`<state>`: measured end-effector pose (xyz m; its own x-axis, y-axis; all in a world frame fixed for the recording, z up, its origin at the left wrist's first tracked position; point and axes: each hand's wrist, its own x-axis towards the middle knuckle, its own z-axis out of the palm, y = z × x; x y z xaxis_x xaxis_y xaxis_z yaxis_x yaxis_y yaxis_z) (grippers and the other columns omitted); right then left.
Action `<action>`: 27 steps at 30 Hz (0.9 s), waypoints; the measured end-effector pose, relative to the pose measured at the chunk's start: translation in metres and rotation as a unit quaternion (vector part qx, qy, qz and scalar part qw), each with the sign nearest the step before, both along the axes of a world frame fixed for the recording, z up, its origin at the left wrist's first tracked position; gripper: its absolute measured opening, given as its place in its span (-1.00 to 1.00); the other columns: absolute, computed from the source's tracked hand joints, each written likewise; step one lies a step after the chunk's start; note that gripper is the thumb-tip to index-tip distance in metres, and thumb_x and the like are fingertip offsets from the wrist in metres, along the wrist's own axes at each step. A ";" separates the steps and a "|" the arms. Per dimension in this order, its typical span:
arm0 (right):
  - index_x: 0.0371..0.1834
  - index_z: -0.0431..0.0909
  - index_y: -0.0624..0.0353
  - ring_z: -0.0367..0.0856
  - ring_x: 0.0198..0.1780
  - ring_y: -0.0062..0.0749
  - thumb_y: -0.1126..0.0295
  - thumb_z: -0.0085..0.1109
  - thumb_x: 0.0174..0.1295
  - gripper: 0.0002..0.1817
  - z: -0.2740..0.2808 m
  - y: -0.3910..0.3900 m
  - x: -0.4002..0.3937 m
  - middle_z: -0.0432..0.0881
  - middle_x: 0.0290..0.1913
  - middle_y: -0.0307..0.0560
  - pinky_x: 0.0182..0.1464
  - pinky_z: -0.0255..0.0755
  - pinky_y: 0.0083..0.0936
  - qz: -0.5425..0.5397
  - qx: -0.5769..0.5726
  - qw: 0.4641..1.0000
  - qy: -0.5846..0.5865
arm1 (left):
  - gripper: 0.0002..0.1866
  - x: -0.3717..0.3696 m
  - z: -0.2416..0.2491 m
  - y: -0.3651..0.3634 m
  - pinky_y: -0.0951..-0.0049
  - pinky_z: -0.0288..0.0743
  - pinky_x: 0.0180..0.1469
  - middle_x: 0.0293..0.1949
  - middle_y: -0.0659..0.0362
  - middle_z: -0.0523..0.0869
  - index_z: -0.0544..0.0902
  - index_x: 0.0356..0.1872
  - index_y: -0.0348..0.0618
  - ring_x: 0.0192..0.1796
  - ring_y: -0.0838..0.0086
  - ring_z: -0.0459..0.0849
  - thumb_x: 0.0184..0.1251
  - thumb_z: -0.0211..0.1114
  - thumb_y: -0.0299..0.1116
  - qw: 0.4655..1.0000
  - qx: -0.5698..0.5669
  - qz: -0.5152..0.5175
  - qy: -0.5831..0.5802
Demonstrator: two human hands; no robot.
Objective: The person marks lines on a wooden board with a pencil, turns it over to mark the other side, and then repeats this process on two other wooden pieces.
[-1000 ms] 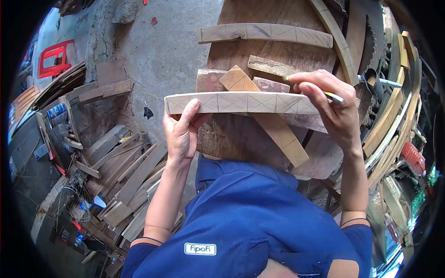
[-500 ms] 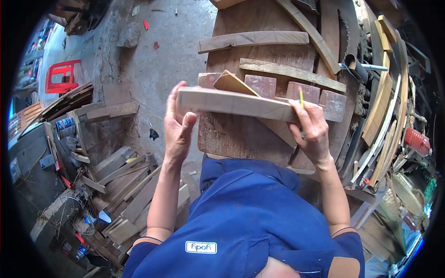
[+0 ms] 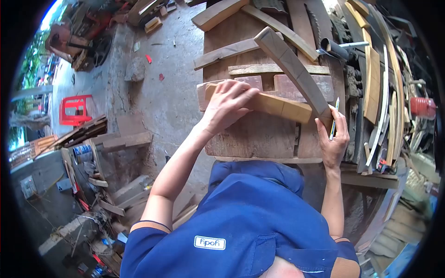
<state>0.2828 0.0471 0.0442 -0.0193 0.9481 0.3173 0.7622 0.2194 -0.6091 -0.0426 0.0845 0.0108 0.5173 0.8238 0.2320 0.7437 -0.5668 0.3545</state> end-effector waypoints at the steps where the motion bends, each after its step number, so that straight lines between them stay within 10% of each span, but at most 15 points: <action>1: 0.28 0.62 0.20 0.71 0.11 -0.03 0.41 0.49 0.27 -0.50 -0.001 -0.005 0.002 0.69 0.08 0.04 0.17 0.56 -0.16 -0.010 -0.001 1.000 0.003 | -0.30 -0.003 0.002 -0.002 0.09 0.49 0.34 0.12 0.15 0.68 0.68 0.28 0.00 0.24 0.17 0.57 -0.02 0.64 -0.31 0.996 -0.017 0.051 -0.075; 13: 0.25 0.63 0.19 0.73 0.10 -0.04 0.52 0.49 0.20 -0.49 -0.006 -0.024 -0.020 0.70 0.06 0.05 0.15 0.59 -0.17 0.015 -0.059 0.997 0.044 | -0.10 -0.069 0.022 -0.012 0.11 0.39 0.51 0.40 0.07 0.51 0.58 0.43 -0.06 0.46 0.11 0.45 -0.05 0.74 -0.17 0.973 -0.097 0.196 -0.073; 21: 0.24 0.63 0.20 0.72 0.09 0.03 0.54 0.47 0.13 -0.47 -0.018 -0.019 -0.038 0.71 0.04 0.09 0.16 0.58 -0.15 0.055 -0.083 0.995 0.024 | -0.46 -0.114 0.017 -0.059 0.16 0.47 0.39 0.27 0.02 0.62 0.64 0.35 -0.01 0.34 0.11 0.57 0.34 0.49 -0.34 0.937 -0.127 0.302 -0.117; 27: 0.24 0.63 0.16 0.70 0.09 0.01 0.45 0.53 0.05 -0.41 -0.022 -0.016 -0.066 0.69 0.05 0.08 0.17 0.60 -0.15 0.157 -0.073 0.983 -0.052 | -0.37 -0.086 0.016 -0.058 0.13 0.41 0.44 0.35 -0.08 0.57 0.51 0.48 -0.10 0.39 0.04 0.53 0.46 0.43 -0.16 0.935 -0.068 0.309 -0.158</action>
